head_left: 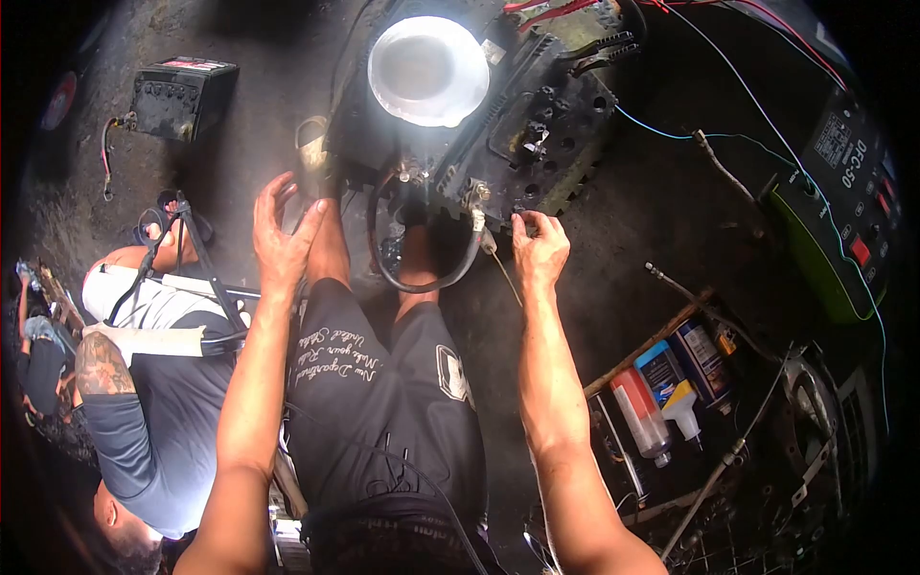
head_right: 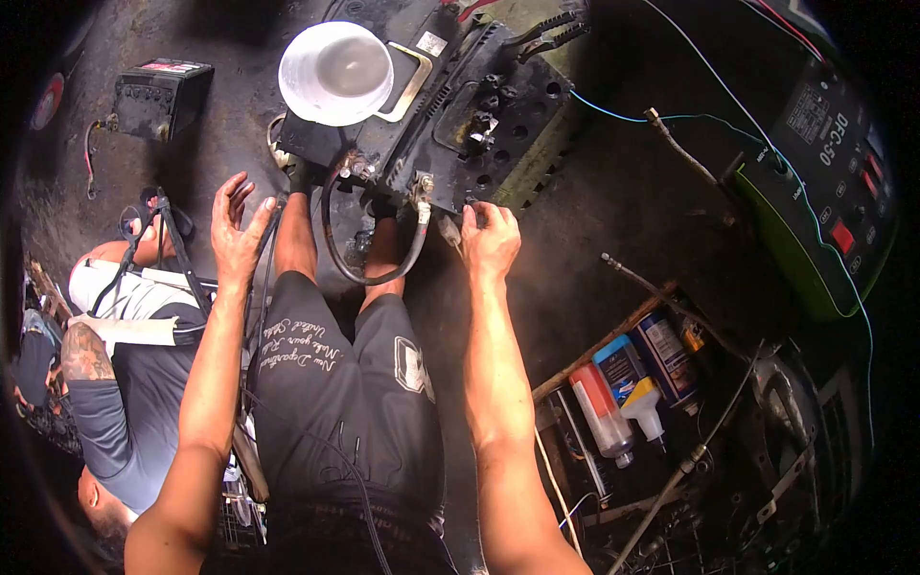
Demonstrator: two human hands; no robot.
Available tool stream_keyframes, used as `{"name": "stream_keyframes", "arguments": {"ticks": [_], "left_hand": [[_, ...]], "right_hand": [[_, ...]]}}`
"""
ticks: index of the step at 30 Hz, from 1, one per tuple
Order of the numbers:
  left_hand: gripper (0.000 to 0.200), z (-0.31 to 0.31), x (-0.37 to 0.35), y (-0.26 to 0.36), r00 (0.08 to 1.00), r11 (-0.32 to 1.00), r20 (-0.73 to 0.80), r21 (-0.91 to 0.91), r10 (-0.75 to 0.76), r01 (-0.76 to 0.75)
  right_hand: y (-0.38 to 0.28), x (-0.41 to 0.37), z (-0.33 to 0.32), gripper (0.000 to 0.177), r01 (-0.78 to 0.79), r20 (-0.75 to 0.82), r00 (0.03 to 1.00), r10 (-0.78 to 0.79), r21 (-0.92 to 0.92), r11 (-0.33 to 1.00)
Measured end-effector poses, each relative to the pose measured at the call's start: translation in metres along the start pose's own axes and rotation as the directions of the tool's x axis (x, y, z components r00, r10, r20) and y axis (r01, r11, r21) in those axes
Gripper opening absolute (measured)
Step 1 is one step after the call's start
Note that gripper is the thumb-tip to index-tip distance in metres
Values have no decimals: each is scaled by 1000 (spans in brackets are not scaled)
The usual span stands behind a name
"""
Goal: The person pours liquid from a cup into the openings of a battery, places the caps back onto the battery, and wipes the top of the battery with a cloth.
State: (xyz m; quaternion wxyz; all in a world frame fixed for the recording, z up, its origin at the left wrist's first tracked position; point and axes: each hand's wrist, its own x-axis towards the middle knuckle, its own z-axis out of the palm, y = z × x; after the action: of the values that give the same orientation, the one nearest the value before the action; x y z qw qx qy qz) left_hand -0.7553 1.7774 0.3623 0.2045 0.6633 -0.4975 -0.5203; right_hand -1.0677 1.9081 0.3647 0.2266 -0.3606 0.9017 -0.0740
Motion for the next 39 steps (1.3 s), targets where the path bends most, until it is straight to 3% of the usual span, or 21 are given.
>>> {"name": "stream_keyframes", "arguments": {"ticks": [5, 7, 11, 20, 22, 26, 29, 31, 32, 34, 38, 39], "left_hand": [[57, -1, 1, 0, 1000, 1000, -3, -6, 11, -11], [56, -2, 1, 0, 1000, 1000, -1, -2, 9, -9], [57, -2, 0, 3, 999, 999, 29, 14, -35, 34], [53, 4, 0, -2, 1000, 1000, -11, -16, -12, 11], [53, 4, 1, -3, 1000, 999, -5, -26, -19, 19], [50, 7, 9, -2, 1000, 1000, -23, 17, -6, 7], [47, 15, 35, -7, 998, 999, -65, 42, -11, 14], [42, 28, 65, -14, 991, 1000, -136, -13, -16, 14], [39, 35, 79, -18, 985, 999, -170, -41, -21, 15], [38, 54, 105, -15, 970, 998, -240, 63, 25, -10], [36, 93, 135, 1, 946, 997, -316, 3, -68, 73], [36, 98, 138, 7, 943, 999, -333, 34, -17, 30]], "right_hand": [[-5, 1, -3, 14, -70, 29, 997, 71, -14, 997], [-12, 1, -6, 14, 15, -87, 996, -11, 38, 999], [-1, 4, 1, 18, 106, -102, 989, -105, 7, 994], [-16, 11, -3, 28, -231, 46, 972, 230, 15, 973], [-31, 15, -9, 33, -530, 144, 841, 521, 25, 848], [-18, 16, -2, 35, -619, 141, 783, 606, 92, 780], [-22, 13, -7, 27, -540, 153, 832, 534, 0, 841], [-11, 7, 0, 17, -153, -7, 988, 153, 64, 986], [-10, 7, 0, 17, -152, -5, 988, 152, 63, 986], [-7, 6, -1, 16, 92, -47, 995, -92, 4, 996], [-3, 9, 0, 17, 117, -10, 993, -118, -68, 991], [-2, 9, 0, 17, 127, -12, 992, -128, -77, 989]]}}
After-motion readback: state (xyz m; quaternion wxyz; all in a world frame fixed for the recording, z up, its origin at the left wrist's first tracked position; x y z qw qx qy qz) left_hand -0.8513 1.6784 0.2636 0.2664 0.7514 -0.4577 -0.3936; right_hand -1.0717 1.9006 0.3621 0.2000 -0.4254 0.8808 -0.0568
